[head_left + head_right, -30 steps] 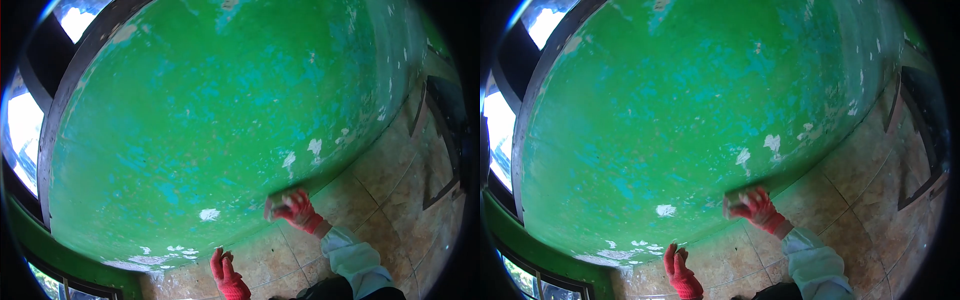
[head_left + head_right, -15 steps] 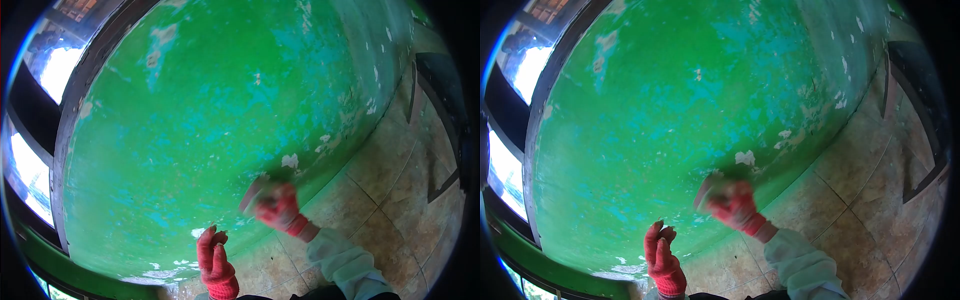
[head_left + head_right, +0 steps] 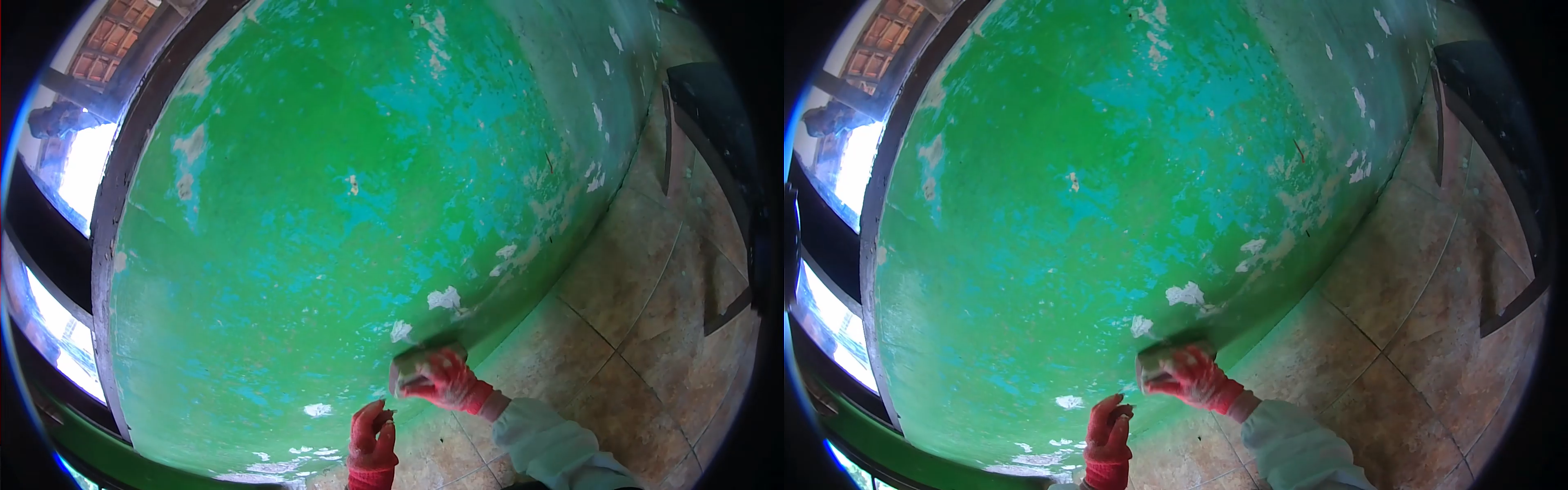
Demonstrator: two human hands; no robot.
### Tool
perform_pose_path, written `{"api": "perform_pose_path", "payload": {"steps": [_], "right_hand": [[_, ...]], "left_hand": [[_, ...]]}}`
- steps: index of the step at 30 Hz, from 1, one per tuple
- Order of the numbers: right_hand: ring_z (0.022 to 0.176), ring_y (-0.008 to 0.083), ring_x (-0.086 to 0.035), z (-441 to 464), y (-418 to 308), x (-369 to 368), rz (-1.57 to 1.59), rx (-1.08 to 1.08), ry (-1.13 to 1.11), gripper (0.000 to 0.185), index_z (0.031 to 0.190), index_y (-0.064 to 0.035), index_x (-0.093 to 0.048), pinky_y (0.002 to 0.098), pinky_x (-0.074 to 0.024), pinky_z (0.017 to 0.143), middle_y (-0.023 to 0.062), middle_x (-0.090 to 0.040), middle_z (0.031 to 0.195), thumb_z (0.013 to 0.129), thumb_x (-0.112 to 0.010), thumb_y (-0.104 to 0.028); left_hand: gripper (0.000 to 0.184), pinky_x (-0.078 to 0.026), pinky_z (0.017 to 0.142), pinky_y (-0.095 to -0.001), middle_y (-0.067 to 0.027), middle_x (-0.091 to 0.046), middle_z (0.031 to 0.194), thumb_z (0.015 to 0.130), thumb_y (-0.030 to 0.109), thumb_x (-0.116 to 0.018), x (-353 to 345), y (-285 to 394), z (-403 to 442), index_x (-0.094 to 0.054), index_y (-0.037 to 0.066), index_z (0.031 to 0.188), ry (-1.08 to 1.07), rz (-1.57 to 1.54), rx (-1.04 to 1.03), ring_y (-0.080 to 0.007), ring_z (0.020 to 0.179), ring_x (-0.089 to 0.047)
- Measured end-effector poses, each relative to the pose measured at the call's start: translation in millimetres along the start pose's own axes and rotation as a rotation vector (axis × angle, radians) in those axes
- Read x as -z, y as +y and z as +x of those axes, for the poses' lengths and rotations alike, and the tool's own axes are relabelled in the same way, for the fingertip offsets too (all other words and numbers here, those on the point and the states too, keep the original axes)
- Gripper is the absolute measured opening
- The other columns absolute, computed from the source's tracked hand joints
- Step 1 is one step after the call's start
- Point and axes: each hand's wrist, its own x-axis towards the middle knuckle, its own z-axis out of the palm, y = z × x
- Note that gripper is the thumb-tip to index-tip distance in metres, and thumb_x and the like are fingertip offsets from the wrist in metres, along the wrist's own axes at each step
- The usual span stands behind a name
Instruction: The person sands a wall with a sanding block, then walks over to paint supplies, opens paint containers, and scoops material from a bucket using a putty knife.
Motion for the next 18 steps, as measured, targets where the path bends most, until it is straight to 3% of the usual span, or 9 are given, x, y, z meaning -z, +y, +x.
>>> {"api": "perform_pose_path", "payload": {"steps": [3, 8, 9, 11, 12, 13, 14, 15, 18], "right_hand": [[0.064, 0.0159, -0.05, 8.5, 42.0, 17.8, -0.036, -0.194, 0.017, 0.042, 0.121, -0.012, -0.045, 0.0317, -0.041, 0.055, 0.0048, -0.05, 0.076, 0.085, -0.063, -0.024], [0.058, 0.0145, -0.049, 5.5, 165.8, 66.7, -0.506, -0.658, 0.406, 0.057, 0.134, -0.0109, -0.036, 0.0277, -0.0378, 0.049, 0.0029, -0.047, 0.07, 0.085, -0.063, -0.024], [0.057, 0.0143, -0.048, -18.6, 193.9, 65.3, -0.758, -0.665, 0.332, 0.06, 0.136, -0.0106, -0.034, 0.0269, -0.0371, 0.048, 0.0025, -0.046, 0.069, 0.085, -0.063, -0.024], [0.054, 0.0137, -0.048, -64.8, 220.9, 50.8, -2.011, -0.43, -0.168, 0.066, 0.142, -0.0101, -0.031, 0.0253, -0.0358, 0.045, 0.0018, -0.045, 0.067, 0.085, -0.063, -0.024], [0.051, 0.012, -0.044, -58.6, 202.4, 38.4, -1.947, -0.455, -0.01, 0.062, 0.135, -0.0076, -0.036, 0.0256, -0.0328, 0.043, -0.0006, -0.04, 0.062, 0.084, -0.066, -0.028], [0.058, 0.0139, -0.046, -35.3, 166.6, 38.7, -1.488, -0.539, 0.129, 0.052, 0.124, -0.0085, -0.041, 0.0285, -0.0358, 0.049, 0.0005, -0.042, 0.067, 0.083, -0.066, -0.028], [0.066, 0.0159, -0.048, -1.2, 118.1, 38.8, -0.637, -0.638, 0.4, 0.042, 0.114, -0.0095, -0.046, 0.0314, -0.0387, 0.055, 0.0017, -0.043, 0.072, 0.081, -0.067, -0.029], [0.074, 0.0178, -0.05, 17.2, 78.4, 37.1, -0.228, -0.661, 0.49, 0.033, 0.103, -0.0105, -0.051, 0.0343, -0.0416, 0.061, 0.0028, -0.044, 0.077, 0.08, -0.067, -0.029], [0.075, 0.018, -0.048, -0.9, 25.7, 18.4, -0.094, -0.114, 0.112, 0.015, 0.079, -0.0215, -0.053, 0.0355, -0.0415, 0.063, 0.0019, -0.044, 0.078, 0.08, -0.063, -0.033]], "left_hand": [[0.04, -0.048, 0.087, -0.0323, -0.013, -0.053, 0.116, 0.083, -0.006, -0.048, 5.6, -13.1, 1.4, -0.051, -0.004, 0.123, -0.015, -0.003, 0.014, -0.0208, 0.097, -0.06], [0.039, -0.05, 0.086, -0.0326, -0.012, -0.057, 0.115, 0.084, -0.005, -0.05, 36.2, -23.1, -12.1, -0.054, -0.002, 0.122, 0.044, -0.013, 0.19, -0.0199, 0.097, -0.061], [0.039, -0.05, 0.086, -0.0326, -0.012, -0.057, 0.115, 0.084, -0.005, -0.05, 38.6, -22.5, -12.9, -0.054, -0.002, 0.122, 0.04, -0.018, 0.197, -0.0199, 0.097, -0.061], [0.038, -0.05, 0.087, -0.0332, -0.0122, -0.058, 0.117, 0.087, -0.002, -0.05, 38.2, -20.8, -16.0, -0.052, -0.003, 0.124, 0.048, -0.1, 0.285, -0.0198, 0.098, -0.061], [0.038, -0.05, 0.087, -0.0332, -0.0122, -0.058, 0.117, 0.087, -0.002, -0.05, 33.0, -18.5, -12.9, -0.052, -0.003, 0.124, 0.039, -0.101, 0.289, -0.0198, 0.098, -0.061], [0.038, -0.05, 0.087, -0.0324, -0.0127, -0.056, 0.117, 0.086, -0.003, -0.05, 23.6, -13.1, -6.7, -0.051, -0.002, 0.124, 0.062, -0.117, 0.241, -0.0205, 0.099, -0.061], [0.038, -0.05, 0.087, -0.0316, -0.0132, -0.055, 0.117, 0.086, -0.004, -0.051, 12.9, -6.6, 0.3, -0.051, -0.002, 0.124, 0.087, -0.133, 0.192, -0.0211, 0.1, -0.061], [0.037, -0.049, 0.087, -0.031, -0.0116, -0.055, 0.115, 0.087, -0.004, -0.05, 0.8, 3.6, 5.6, -0.051, -0.001, 0.124, 0.087, -0.148, 0.197, -0.0203, 0.1, -0.06], [0.035, -0.048, 0.09, -0.033, -0.0116, -0.059, 0.112, 0.092, 0.002, -0.047, -24.9, 14.8, 15.1, -0.048, -0.003, 0.127, -0.042, -0.069, 0.115, -0.0192, 0.102, -0.059]]}}
